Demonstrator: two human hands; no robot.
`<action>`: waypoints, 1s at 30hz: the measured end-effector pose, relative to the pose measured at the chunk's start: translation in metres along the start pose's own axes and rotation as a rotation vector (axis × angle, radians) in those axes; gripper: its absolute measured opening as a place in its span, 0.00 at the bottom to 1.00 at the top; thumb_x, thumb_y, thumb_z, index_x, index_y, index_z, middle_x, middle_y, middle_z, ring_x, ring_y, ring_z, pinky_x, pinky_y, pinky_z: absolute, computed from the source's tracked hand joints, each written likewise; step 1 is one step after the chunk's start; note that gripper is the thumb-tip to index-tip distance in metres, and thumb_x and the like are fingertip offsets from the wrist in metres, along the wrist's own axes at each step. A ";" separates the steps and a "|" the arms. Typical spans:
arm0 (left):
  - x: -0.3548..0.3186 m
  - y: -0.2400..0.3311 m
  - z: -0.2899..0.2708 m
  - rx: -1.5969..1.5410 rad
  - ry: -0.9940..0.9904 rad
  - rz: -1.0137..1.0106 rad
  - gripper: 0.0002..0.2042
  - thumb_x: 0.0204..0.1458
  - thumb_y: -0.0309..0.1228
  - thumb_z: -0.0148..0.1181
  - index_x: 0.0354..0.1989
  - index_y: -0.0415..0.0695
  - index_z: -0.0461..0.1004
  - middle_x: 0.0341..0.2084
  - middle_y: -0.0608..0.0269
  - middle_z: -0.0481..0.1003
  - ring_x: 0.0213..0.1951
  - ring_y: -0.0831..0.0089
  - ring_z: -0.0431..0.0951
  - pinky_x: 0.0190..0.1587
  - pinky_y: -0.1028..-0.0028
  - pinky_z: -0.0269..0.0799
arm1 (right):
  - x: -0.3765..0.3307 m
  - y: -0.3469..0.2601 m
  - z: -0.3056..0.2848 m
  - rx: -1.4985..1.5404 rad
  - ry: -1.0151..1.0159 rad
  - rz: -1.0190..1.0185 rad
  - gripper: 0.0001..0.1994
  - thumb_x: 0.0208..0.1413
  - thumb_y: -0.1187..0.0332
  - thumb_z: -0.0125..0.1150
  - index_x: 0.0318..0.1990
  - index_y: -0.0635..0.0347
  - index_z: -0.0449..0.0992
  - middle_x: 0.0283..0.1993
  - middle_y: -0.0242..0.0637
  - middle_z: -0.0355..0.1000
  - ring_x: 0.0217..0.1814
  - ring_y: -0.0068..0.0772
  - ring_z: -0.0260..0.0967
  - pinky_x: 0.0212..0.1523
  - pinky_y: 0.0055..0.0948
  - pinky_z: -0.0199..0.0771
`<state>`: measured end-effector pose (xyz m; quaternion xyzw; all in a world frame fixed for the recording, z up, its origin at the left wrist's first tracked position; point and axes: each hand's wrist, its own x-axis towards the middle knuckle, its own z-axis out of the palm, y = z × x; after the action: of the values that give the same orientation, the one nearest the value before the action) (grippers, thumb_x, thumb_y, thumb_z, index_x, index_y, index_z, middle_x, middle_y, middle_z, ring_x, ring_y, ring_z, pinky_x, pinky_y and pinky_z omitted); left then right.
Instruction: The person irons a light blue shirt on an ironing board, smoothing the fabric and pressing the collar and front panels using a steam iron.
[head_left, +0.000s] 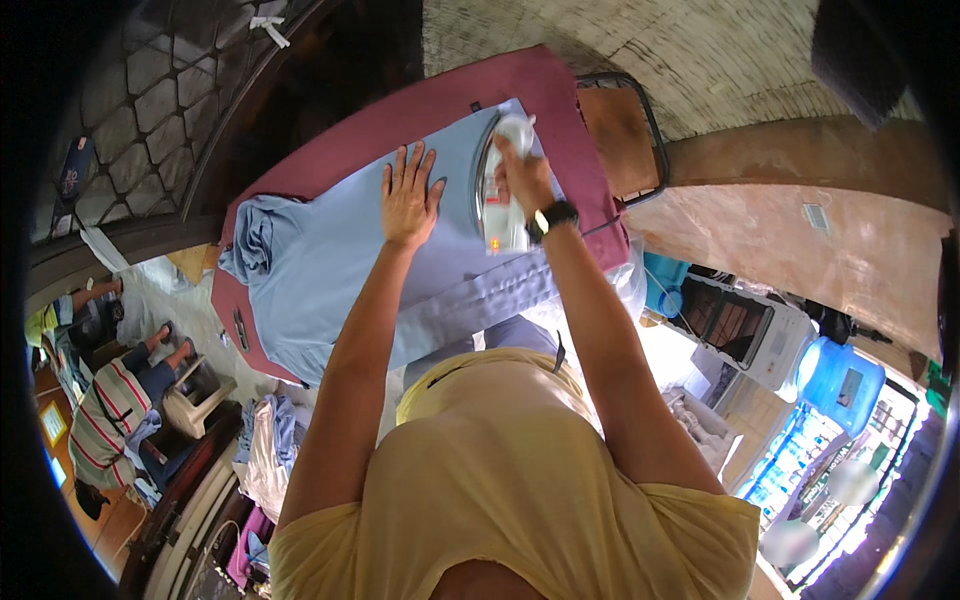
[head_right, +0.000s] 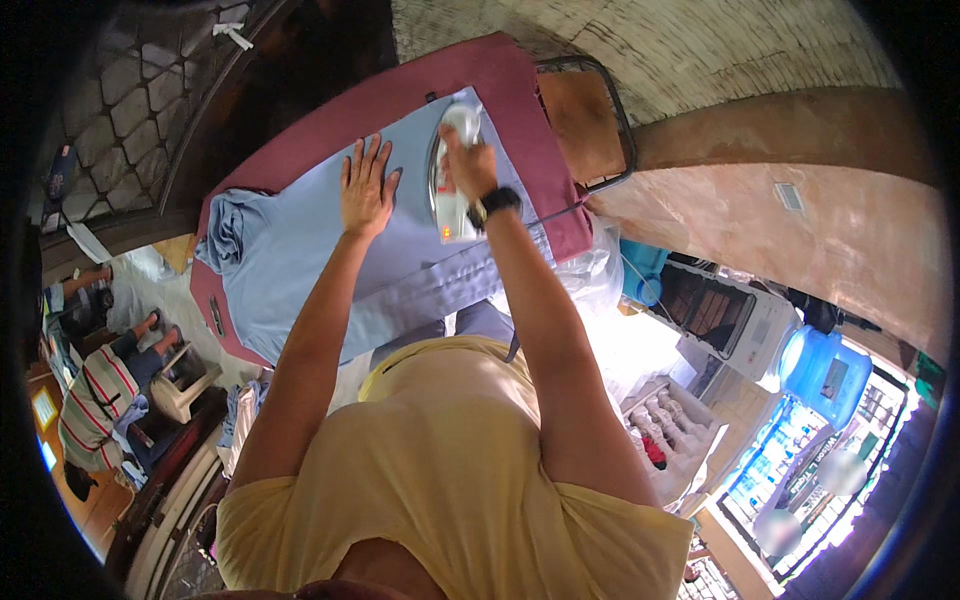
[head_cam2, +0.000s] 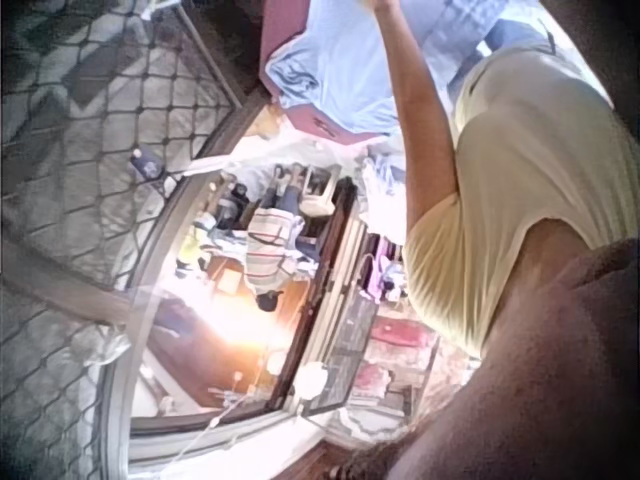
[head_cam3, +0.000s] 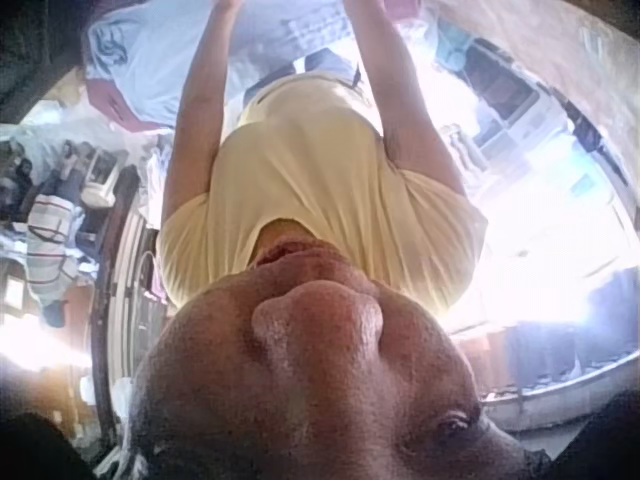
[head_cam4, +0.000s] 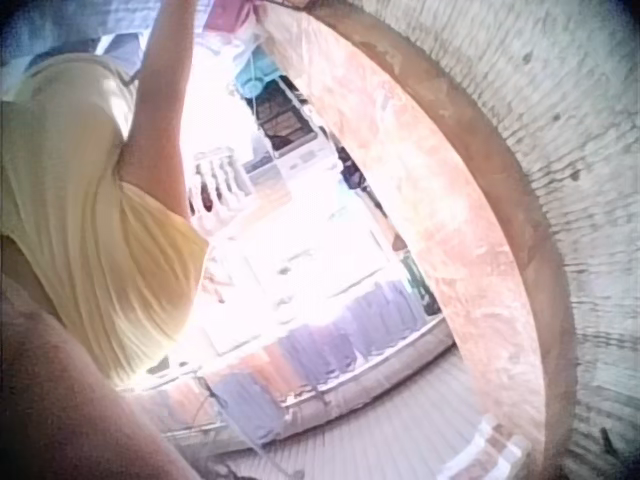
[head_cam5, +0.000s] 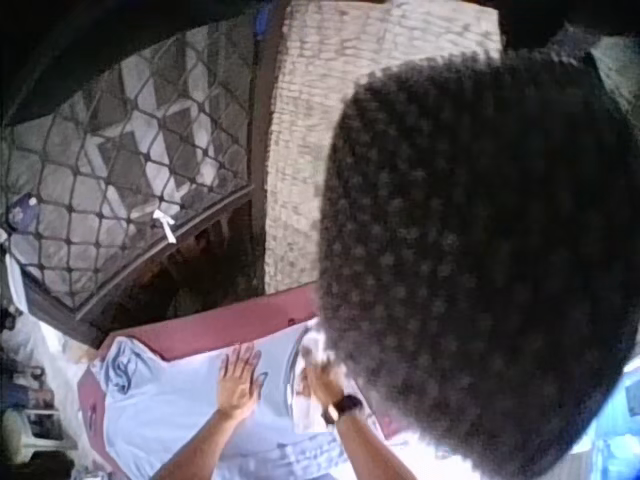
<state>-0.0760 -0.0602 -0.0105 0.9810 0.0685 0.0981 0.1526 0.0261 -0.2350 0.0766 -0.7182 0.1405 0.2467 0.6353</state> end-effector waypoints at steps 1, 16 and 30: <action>-0.001 0.000 -0.001 0.005 0.000 0.004 0.25 0.66 0.47 0.41 0.70 0.55 0.57 0.73 0.69 0.49 0.74 0.63 0.42 0.73 0.54 0.41 | -0.017 0.009 -0.001 0.030 0.013 0.055 0.25 0.52 0.47 0.67 0.23 0.64 0.73 0.17 0.35 0.69 0.12 0.25 0.65 0.13 0.30 0.65; 0.002 0.004 0.004 -0.007 0.040 0.045 0.24 0.67 0.44 0.38 0.69 0.53 0.57 0.72 0.66 0.51 0.73 0.59 0.46 0.72 0.52 0.40 | 0.034 0.024 -0.003 -0.157 0.317 -0.060 0.31 0.51 0.40 0.62 0.40 0.67 0.80 0.29 0.54 0.78 0.37 0.47 0.81 0.39 0.42 0.78; -0.001 -0.007 0.010 -0.048 0.034 0.067 0.24 0.68 0.44 0.31 0.71 0.56 0.56 0.73 0.71 0.49 0.74 0.62 0.44 0.73 0.55 0.37 | -0.066 0.035 0.023 0.559 0.063 0.176 0.19 0.55 0.53 0.65 0.27 0.61 0.70 0.18 0.33 0.64 0.13 0.27 0.61 0.14 0.29 0.66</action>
<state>-0.0756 -0.0566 -0.0219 0.9770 0.0359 0.1213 0.1715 -0.0518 -0.2248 0.0810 -0.5079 0.2843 0.2299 0.7799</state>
